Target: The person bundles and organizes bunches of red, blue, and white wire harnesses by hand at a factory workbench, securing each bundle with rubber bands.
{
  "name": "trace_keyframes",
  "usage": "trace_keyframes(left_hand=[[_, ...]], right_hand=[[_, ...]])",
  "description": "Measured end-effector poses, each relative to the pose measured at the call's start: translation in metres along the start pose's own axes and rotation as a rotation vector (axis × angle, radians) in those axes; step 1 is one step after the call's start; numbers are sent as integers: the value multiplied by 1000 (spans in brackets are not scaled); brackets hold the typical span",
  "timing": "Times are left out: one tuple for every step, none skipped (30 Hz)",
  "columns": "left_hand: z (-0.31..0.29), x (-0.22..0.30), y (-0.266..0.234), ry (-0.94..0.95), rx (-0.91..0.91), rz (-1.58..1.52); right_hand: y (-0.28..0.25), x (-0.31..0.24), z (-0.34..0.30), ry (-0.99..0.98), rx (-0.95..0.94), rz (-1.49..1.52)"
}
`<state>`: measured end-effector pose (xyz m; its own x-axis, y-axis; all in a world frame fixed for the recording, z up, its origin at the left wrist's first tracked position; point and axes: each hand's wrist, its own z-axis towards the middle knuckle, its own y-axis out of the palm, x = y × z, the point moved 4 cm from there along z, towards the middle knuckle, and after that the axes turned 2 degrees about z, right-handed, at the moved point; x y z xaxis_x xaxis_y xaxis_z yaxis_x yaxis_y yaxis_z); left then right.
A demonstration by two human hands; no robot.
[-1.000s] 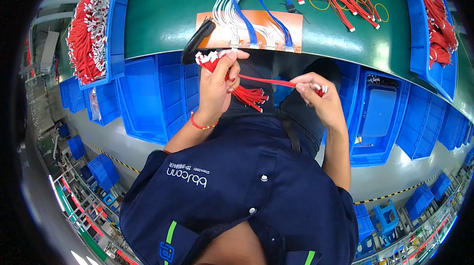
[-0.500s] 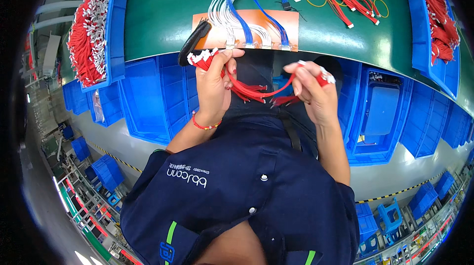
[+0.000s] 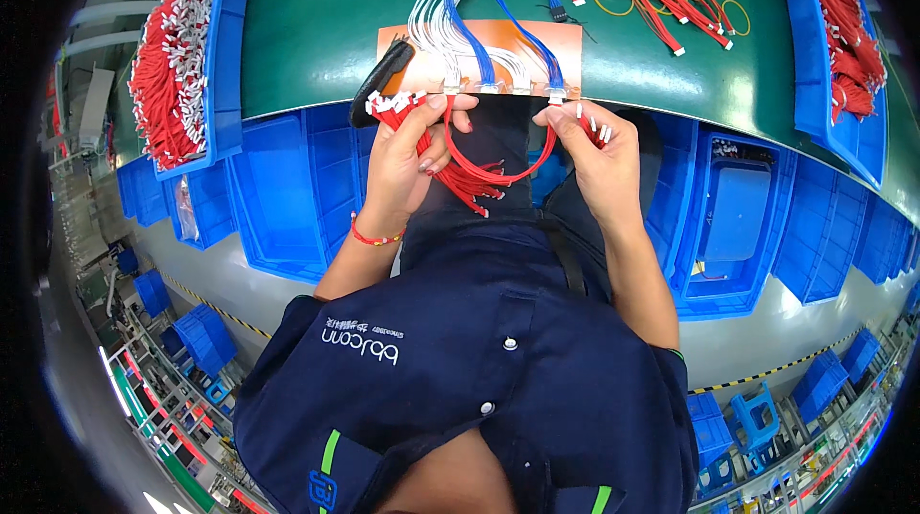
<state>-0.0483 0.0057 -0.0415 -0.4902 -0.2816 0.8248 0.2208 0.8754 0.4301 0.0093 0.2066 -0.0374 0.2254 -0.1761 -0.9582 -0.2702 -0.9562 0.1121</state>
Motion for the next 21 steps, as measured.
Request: trace_keyframes(left_hand=[[0,0,-1,8,2,-4],[-1,-1,0,6,1,-5],[-2,-1,0,4,9,-9],[-3,-1,0,3,19,-13],[-4,-2,0,3,20,-15],[-5,-2,0,8,18,-10],[-5,-2,0,14,16,-7],[-5,-2,0,14,17,-8],[-6,-3,0,10,16,-6],[-6,-3,0,6,15,-2],[-6,-3,0,5,16,-2],[-7,-3,0,7,16,-1],[-7,-3,0,9,17,-1],[-7,-3,0,8,17,-1],[-6,-3,1,10,15,-3],[-6,-3,1,11,11,-6],[-6,-3,2,10,11,-6],[-6,-3,2,7,12,-7],[-5,-3,2,4,13,-9],[-5,-3,2,3,12,-9],[-5,-3,2,6,10,-8]], right_hand=[[-1,-1,1,0,2,-2],[-1,-1,1,9,1,7],[-1,-1,1,18,0,17],[-1,-1,2,19,-1,15],[-1,1,2,42,-3,55],[-1,2,2,65,-6,95],[-3,3,2,66,-6,94],[-4,4,3,88,-15,113],[-4,5,3,110,-24,133],[-4,4,3,111,-24,133],[-4,3,3,121,-26,153],[-4,2,3,131,-27,173],[-4,1,3,132,-27,173],[-4,0,3,138,-35,162],[-4,0,3,143,-43,150],[-5,1,4,144,-42,150],[-6,2,4,143,-46,149],[-6,2,4,142,-49,148],[-6,2,4,142,-48,148],[-6,1,4,137,-46,139],[-6,1,4,132,-44,129]])
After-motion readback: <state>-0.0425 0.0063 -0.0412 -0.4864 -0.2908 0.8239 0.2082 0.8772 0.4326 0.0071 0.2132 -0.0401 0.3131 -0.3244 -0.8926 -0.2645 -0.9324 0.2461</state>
